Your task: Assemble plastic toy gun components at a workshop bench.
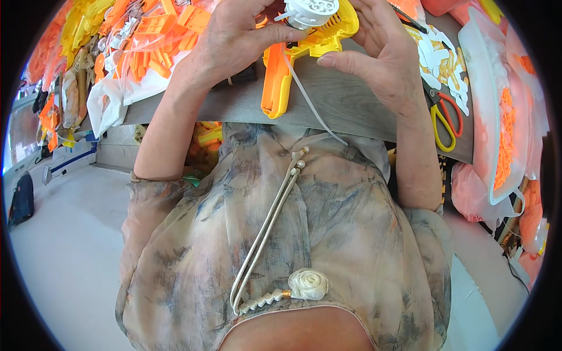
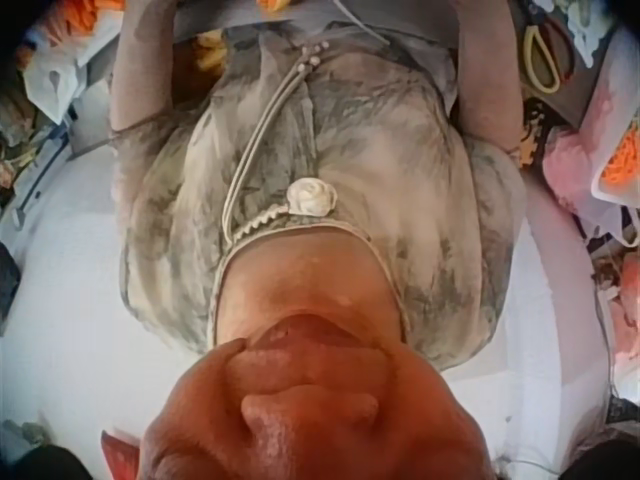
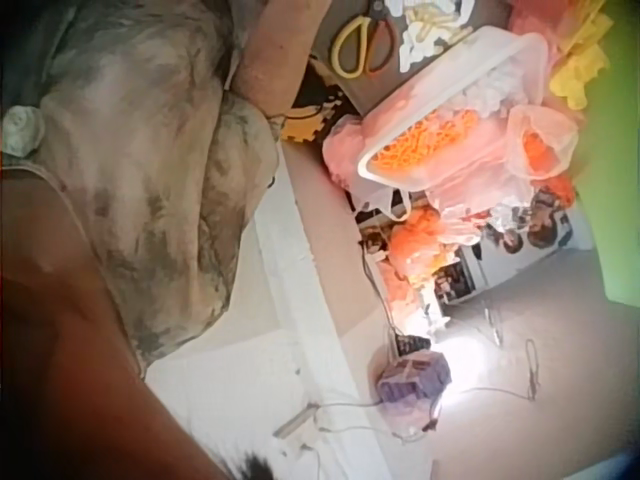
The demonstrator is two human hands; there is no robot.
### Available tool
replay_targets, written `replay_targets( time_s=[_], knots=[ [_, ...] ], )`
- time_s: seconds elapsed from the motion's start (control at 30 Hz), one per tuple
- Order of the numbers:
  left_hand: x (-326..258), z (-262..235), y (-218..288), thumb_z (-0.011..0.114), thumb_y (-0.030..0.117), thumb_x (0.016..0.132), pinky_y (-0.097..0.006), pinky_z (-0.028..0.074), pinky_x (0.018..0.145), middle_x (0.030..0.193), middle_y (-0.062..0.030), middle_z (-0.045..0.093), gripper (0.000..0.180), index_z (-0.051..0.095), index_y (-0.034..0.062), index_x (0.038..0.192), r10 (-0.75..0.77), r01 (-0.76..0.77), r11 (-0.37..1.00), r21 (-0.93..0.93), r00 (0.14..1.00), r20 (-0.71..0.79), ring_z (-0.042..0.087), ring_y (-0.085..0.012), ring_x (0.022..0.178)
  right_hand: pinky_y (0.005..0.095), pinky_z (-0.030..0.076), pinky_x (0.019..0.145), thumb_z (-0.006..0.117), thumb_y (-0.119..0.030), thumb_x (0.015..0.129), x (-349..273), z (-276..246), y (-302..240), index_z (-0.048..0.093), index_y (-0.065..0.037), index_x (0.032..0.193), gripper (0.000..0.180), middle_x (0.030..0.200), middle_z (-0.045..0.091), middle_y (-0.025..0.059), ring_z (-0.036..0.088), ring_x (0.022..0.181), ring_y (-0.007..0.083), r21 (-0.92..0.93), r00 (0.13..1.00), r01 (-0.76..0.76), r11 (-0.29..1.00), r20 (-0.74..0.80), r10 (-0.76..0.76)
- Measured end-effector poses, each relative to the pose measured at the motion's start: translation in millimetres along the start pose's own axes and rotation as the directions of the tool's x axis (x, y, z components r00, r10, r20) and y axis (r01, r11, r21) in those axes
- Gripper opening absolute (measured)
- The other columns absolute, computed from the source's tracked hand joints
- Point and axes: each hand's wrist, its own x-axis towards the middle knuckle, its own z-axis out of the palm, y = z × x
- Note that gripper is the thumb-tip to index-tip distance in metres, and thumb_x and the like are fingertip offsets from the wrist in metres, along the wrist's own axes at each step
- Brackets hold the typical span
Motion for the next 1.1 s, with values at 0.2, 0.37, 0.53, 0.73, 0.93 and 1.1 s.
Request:
replay_targets(
  time_s=[0.2,0.37,0.53,0.73,0.93,1.1],
  knots=[
    [-2.4,-5.5,3.9,0.076,0.014,0.075,-0.033,0.043,0.069,0.090,-0.0080,0.052,0.042,0.058,0.0006,0.111,0.060,-0.058,0.994,0.089,0.998,-0.020,0.051,-0.0204,0.080,0.0358,0.036,0.106,0.078,0.002,0.069,26.1,-4.3,46.4,0.025,0.005,0.140,0.089,0.139,0.039,0.0191,0.041,0.128,0.0254,0.372,0.613,0.696,0.615,0.139,-0.778],
    [-2.9,-6.0,0.9,0.076,0.013,0.076,-0.033,0.042,0.067,0.087,-0.0079,0.050,0.040,0.060,-0.0003,0.110,0.076,-0.074,0.994,0.079,0.997,-0.015,0.049,-0.0202,0.077,0.0356,0.037,0.106,0.080,0.002,0.067,24.8,-4.4,45.9,0.026,0.006,0.140,0.091,0.139,0.039,0.0194,0.042,0.128,0.0253,0.375,0.625,0.685,0.625,0.140,-0.768],
    [10.5,12.2,-26.3,0.075,0.011,0.076,-0.033,0.042,0.067,0.088,-0.0085,0.052,0.042,0.061,-0.0002,0.113,0.518,-0.575,0.780,-0.247,0.814,-0.261,0.050,-0.0215,0.079,0.0359,0.038,0.106,0.080,0.001,0.066,28.0,-2.7,46.1,0.026,0.006,0.139,0.091,0.139,0.039,0.0197,0.042,0.128,0.0255,0.420,0.624,0.667,0.615,0.137,-0.770],
    [7.8,8.8,-33.7,0.076,0.012,0.075,-0.034,0.041,0.068,0.089,-0.0087,0.052,0.044,0.061,0.0004,0.115,0.500,-0.545,0.795,-0.266,0.838,-0.221,0.051,-0.0214,0.080,0.0356,0.038,0.105,0.080,0.002,0.066,27.0,-3.2,43.4,0.027,0.007,0.139,0.090,0.139,0.039,0.0199,0.042,0.128,0.0256,0.397,0.648,0.656,0.642,0.138,-0.749],
    [7.0,11.3,-36.3,0.076,0.013,0.075,-0.033,0.041,0.069,0.089,-0.0077,0.053,0.046,0.061,0.0015,0.117,0.496,-0.562,0.760,-0.327,0.826,-0.268,0.050,-0.0203,0.081,0.0354,0.038,0.106,0.080,0.002,0.066,25.8,4.3,37.4,0.027,0.006,0.139,0.090,0.138,0.040,0.0197,0.041,0.128,0.0254,0.332,0.668,0.666,0.668,0.132,-0.732],
    [4.3,12.2,-40.4,0.076,0.011,0.075,-0.033,0.041,0.069,0.089,-0.0083,0.052,0.048,0.058,0.0005,0.119,0.385,-0.413,0.897,-0.156,0.905,-0.180,0.050,-0.0208,0.081,0.0354,0.037,0.107,0.080,0.000,0.068,0.0,21.0,-19.6,0.028,0.004,0.139,0.089,0.138,0.040,0.0176,0.042,0.128,0.0246,0.000,0.994,0.105,0.995,0.006,-0.105]
  ],
)
